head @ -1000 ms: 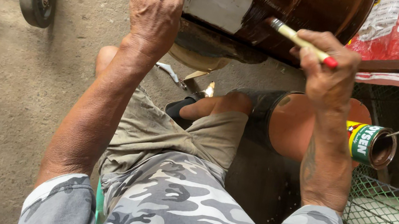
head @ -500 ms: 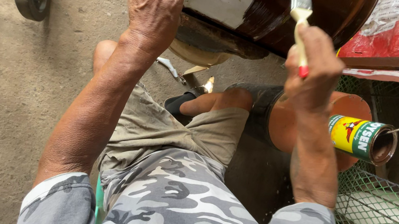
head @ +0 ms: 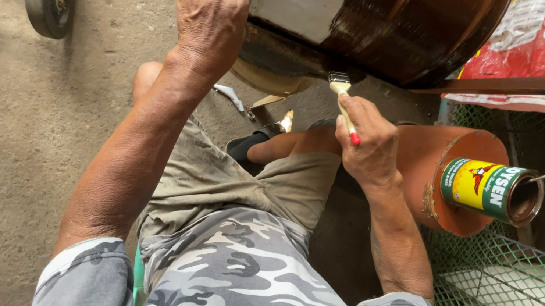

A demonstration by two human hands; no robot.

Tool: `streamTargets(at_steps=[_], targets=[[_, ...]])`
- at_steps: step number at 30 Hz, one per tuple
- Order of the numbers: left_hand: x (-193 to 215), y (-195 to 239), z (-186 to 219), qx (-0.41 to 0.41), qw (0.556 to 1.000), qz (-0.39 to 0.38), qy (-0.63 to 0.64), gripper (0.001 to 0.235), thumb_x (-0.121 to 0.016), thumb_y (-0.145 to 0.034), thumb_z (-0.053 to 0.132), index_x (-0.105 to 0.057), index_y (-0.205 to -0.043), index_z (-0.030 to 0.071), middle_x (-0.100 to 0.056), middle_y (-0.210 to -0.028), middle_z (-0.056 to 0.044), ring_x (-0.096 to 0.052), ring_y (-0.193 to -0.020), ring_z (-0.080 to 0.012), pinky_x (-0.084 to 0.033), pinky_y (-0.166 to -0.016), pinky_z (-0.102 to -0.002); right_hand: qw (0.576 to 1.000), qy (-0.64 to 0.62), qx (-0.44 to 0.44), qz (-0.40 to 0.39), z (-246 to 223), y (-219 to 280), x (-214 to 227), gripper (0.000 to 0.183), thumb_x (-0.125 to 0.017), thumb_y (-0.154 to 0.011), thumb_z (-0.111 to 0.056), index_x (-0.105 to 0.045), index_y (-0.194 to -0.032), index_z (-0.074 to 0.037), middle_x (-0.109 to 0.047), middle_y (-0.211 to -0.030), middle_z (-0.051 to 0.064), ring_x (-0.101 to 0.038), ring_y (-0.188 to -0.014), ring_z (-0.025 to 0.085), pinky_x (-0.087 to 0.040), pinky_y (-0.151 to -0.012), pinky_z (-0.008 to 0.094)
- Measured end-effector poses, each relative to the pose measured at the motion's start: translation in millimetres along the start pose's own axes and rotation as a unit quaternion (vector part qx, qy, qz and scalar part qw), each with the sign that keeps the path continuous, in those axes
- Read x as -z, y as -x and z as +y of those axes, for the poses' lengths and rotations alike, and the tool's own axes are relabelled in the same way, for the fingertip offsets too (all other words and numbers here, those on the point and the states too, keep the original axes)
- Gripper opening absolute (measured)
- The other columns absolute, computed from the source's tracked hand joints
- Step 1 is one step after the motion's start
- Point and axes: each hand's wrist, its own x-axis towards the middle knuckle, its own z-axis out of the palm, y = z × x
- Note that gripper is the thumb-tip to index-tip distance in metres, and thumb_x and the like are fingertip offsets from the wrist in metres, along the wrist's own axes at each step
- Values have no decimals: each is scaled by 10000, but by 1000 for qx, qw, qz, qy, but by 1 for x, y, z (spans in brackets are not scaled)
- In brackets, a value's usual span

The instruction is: The person paints the exterior of a large metal barrel with brown paint using a brush. They repeatedly dip the brush into a paint can and apply even strokes to the barrel's surface, rotating the barrel slightly to cover different areas.

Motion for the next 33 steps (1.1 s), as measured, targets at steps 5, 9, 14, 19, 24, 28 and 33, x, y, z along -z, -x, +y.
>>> streamTargets(at_steps=[5, 9, 14, 19, 24, 28, 33], targets=[[-2, 1, 1, -2, 1000, 6, 12, 758, -656, -901, -137, -400, -1603, -12, -415, -1587, -211, -296, -1570, -384, -91, -1289, -629, 997, -61, 34, 24, 13, -35, 27, 235, -641, -1019, -57, -680, -1217, 63, -726, -1122, 224, -747, -998, 331, -611, -870, 376], [0, -1, -1, -6, 1000, 6, -7, 767, -631, -881, -152, -395, -1595, 3, -380, -1609, -215, -277, -1578, -375, -85, -1281, -625, 995, -48, 53, 68, 20, -64, 55, 236, -603, -1053, -50, -678, -1239, 74, -727, -1131, 229, -751, -1011, 327, -613, -890, 381], [4, -1, -2, -7, 1000, -1, 8, 750, -625, -892, -145, -395, -1592, -7, -384, -1605, -224, -279, -1577, -383, -92, -1282, -629, 989, -38, 70, 121, 16, -82, 56, 242, -592, -1117, -47, -662, -1326, 53, -725, -1184, 218, -761, -1020, 331, -623, -902, 378], [3, 2, 1, 5, 1000, -18, 25, 753, -644, -877, -130, -414, -1585, -16, -440, -1555, -228, -328, -1537, -403, -124, -1259, -647, 993, 14, 62, 99, -7, -59, 16, 296, -634, -1025, -40, -638, -1308, 46, -667, -1190, 244, -701, -1044, 414, -591, -926, 455], [-4, 1, 1, 8, 1000, -19, 18, 706, -674, -912, -121, -437, -1560, 30, -486, -1520, -190, -350, -1543, -373, -143, -1255, -650, 996, -3, 49, 68, -21, -33, -14, 298, -645, -979, -31, -645, -1268, 44, -679, -1170, 228, -714, -999, 392, -593, -883, 442], [-3, 3, 0, 2, 1000, -17, 15, 753, -684, -865, -128, -437, -1560, 22, -488, -1517, -201, -346, -1532, -378, -137, -1242, -653, 997, -41, 46, 42, -22, -29, -22, 265, -642, -977, -34, -651, -1231, 42, -692, -1155, 216, -723, -1016, 384, -601, -889, 413], [-6, -1, 2, 1, 1000, -3, 8, 764, -679, -866, -130, -408, -1569, 1, -472, -1540, -206, -334, -1539, -369, -115, -1253, -653, 992, -124, 14, 4, -18, -41, -18, 248, -632, -994, -68, -684, -1194, 68, -724, -1075, 202, -730, -910, 302, -599, -800, 363]])
